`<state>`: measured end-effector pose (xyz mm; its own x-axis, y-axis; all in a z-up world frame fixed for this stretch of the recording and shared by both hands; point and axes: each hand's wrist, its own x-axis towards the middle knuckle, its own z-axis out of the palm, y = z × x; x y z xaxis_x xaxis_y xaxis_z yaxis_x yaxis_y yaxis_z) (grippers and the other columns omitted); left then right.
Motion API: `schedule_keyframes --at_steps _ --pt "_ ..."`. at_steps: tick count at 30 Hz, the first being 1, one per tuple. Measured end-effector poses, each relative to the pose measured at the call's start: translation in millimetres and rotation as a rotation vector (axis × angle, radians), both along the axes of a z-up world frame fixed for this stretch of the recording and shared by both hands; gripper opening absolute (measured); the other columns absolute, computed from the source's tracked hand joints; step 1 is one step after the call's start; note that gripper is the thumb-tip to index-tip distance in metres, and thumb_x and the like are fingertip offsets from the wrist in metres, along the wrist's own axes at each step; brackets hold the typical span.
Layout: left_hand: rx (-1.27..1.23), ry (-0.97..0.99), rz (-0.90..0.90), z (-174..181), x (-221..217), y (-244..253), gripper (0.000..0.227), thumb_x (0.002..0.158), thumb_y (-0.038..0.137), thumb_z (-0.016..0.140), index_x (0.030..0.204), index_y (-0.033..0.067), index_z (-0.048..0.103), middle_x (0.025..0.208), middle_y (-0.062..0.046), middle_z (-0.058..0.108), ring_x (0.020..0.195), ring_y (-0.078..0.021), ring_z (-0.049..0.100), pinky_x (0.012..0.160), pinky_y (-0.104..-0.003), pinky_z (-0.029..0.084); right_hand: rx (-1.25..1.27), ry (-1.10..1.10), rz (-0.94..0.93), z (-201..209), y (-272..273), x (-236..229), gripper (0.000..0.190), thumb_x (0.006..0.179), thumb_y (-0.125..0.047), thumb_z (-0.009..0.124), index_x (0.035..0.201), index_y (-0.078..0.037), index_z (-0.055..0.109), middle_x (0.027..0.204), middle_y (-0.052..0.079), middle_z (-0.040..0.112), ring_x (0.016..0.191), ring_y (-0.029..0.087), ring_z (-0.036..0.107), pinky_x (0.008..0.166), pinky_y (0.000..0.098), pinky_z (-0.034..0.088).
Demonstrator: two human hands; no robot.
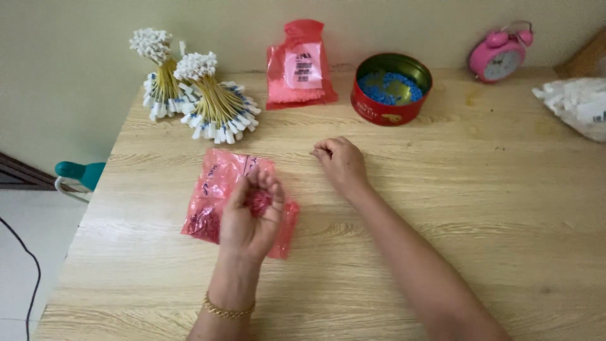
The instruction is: The person bundles electronic cables together by hand and secures them, then gathers small red components from the table and places them into a pink plastic bag, which is subsequently tied closed.
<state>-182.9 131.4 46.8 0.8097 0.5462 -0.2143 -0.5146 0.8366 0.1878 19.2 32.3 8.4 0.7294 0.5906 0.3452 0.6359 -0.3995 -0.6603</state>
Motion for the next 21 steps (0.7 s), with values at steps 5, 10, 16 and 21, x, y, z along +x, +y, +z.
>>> schedule_keyframes --at_steps 5,10,16,21 --pt "0.026 0.068 -0.034 2 18 -7 0.032 0.109 0.026 0.045 0.109 0.0027 0.067 0.101 -0.008 0.07 0.095 -0.022 0.068 0.092 -0.037 0.058 -0.078 -0.054 -0.073 3 16 -8 0.02 0.086 -0.033 0.077 0.092 -0.014 0.08 0.093 0.006 0.071 0.087 0.026 0.069 0.077 0.0427 0.054" --pt "0.039 0.107 -0.053 -13 27 -9 0.032 0.109 0.029 0.045 0.106 0.0042 0.066 0.101 -0.009 0.071 0.096 -0.023 0.069 0.092 -0.039 0.058 -0.237 -0.081 -0.115 7 23 -15 0.016 0.091 -0.031 0.072 0.089 -0.015 0.077 0.095 0.004 0.071 0.09 0.026 0.068 0.078 0.0451 0.054" --pt "0.115 0.182 -0.035 -14 48 -12 0.033 0.109 0.03 0.045 0.108 0.0038 0.066 0.101 -0.01 0.071 0.097 -0.0246 0.068 0.094 -0.041 0.058 0.061 0.079 -0.035 12 4 -10 0.019 0.098 -0.027 0.067 0.1 -0.008 0.069 0.103 0.009 0.068 0.093 0.027 0.066 0.081 0.0445 0.054" --pt "0.113 0.088 -0.05 -52 91 -26 0.04 0.112 0.033 0.041 0.116 0.003 0.068 0.108 -0.012 0.071 0.102 -0.0258 0.063 0.091 -0.04 0.05 0.185 0.181 0.109 73 -38 -58 0.013 0.102 -0.017 0.062 0.098 -0.007 0.069 0.101 0.008 0.065 0.09 0.018 0.067 0.077 0.0326 0.059"
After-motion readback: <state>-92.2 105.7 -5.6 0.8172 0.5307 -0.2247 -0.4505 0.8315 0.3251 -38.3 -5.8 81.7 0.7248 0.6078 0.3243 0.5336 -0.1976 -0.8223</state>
